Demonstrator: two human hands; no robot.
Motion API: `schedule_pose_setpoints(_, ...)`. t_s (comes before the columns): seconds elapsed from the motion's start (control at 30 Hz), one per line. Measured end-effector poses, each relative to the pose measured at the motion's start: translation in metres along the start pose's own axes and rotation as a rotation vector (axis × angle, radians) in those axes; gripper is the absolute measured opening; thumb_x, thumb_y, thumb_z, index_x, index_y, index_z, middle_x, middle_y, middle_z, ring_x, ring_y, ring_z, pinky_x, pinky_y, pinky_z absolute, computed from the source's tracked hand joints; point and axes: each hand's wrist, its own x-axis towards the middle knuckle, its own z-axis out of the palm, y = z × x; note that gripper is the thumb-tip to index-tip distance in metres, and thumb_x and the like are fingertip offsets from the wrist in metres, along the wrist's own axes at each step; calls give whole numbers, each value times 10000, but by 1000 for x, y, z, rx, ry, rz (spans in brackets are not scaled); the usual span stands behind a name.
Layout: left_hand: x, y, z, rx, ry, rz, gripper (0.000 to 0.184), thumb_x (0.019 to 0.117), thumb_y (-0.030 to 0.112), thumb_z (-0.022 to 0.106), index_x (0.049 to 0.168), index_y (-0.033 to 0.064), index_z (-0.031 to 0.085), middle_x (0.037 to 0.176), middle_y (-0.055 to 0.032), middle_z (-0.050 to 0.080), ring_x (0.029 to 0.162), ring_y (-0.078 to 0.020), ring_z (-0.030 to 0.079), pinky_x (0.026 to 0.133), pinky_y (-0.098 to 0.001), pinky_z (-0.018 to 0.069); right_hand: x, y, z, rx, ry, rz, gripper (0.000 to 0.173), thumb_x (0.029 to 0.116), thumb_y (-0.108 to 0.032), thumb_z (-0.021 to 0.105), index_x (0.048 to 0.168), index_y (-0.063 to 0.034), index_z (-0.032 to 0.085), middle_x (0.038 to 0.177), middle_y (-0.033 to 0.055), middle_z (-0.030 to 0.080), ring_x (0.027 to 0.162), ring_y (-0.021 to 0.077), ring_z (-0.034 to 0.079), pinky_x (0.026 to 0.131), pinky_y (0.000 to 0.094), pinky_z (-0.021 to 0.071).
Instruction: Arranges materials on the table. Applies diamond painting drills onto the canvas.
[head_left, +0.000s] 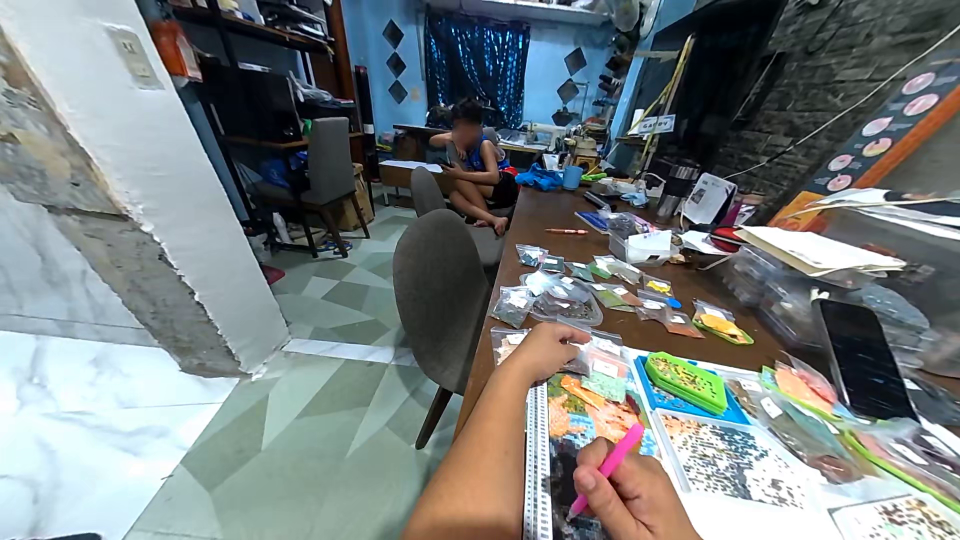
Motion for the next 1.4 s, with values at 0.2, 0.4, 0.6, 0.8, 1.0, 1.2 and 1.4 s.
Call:
schedule_pose_setpoints(0.2,-1,1,1,41,-5,35,296,1039,45,529,1310,19,644,1280,-165,641,1084,-240,631,943,-424,504,1,-9,-1,-189,-66,-205,378,1099,-288,464,853,-33,595,685,99,594,654,165,611,635,252,518)
schedule_pose_setpoints(0.4,2,-4,-2,64,4,48,271,1037,83,551,1278,35,663,1248,-122,664,1074,-191,646,956,-395,515,6,-15,-7,-90,-47,-48,403,1090,-265,480,858,30,627,647,118,595,576,168,595,551,306,498)
schedule_pose_setpoints(0.6,3,-6,-5,17,31,4,265,1033,63,560,1277,30,657,1212,-117,669,1009,-157,652,905,-349,527,16,-16,-107,109,189,314,281,1071,-254,474,904,-87,627,747,-103,636,647,-34,601,615,183,530)
schedule_pose_setpoints(0.8,5,-9,-6,11,50,-10,253,1029,54,563,1259,40,669,1200,-98,680,983,-138,654,877,-331,530,-22,29,-179,-13,220,637,244,1060,-210,473,935,-86,642,751,-75,643,650,-1,607,626,183,517)
schedule_pose_setpoints(1.0,4,-10,-5,29,69,-15,253,1019,34,569,1247,47,677,1192,-79,687,970,-114,651,869,-309,523,-31,32,-179,-14,193,644,307,1087,-243,386,941,-101,615,730,-97,613,631,-22,592,606,159,504)
schedule_pose_setpoints(1.2,3,-10,-5,55,81,-12,236,1015,37,581,1223,56,690,1147,-71,695,930,-114,644,837,-313,521,-35,31,-179,-129,172,564,250,1063,-260,478,932,-105,624,717,-102,585,628,-42,560,611,152,484)
schedule_pose_setpoints(1.4,4,-13,-5,29,94,-19,238,1012,28,580,1220,61,694,1139,-65,702,922,-112,651,822,-306,524,-40,25,-196,-164,104,724,256,1059,-281,504,946,-105,652,720,-93,594,628,-24,563,613,170,477)
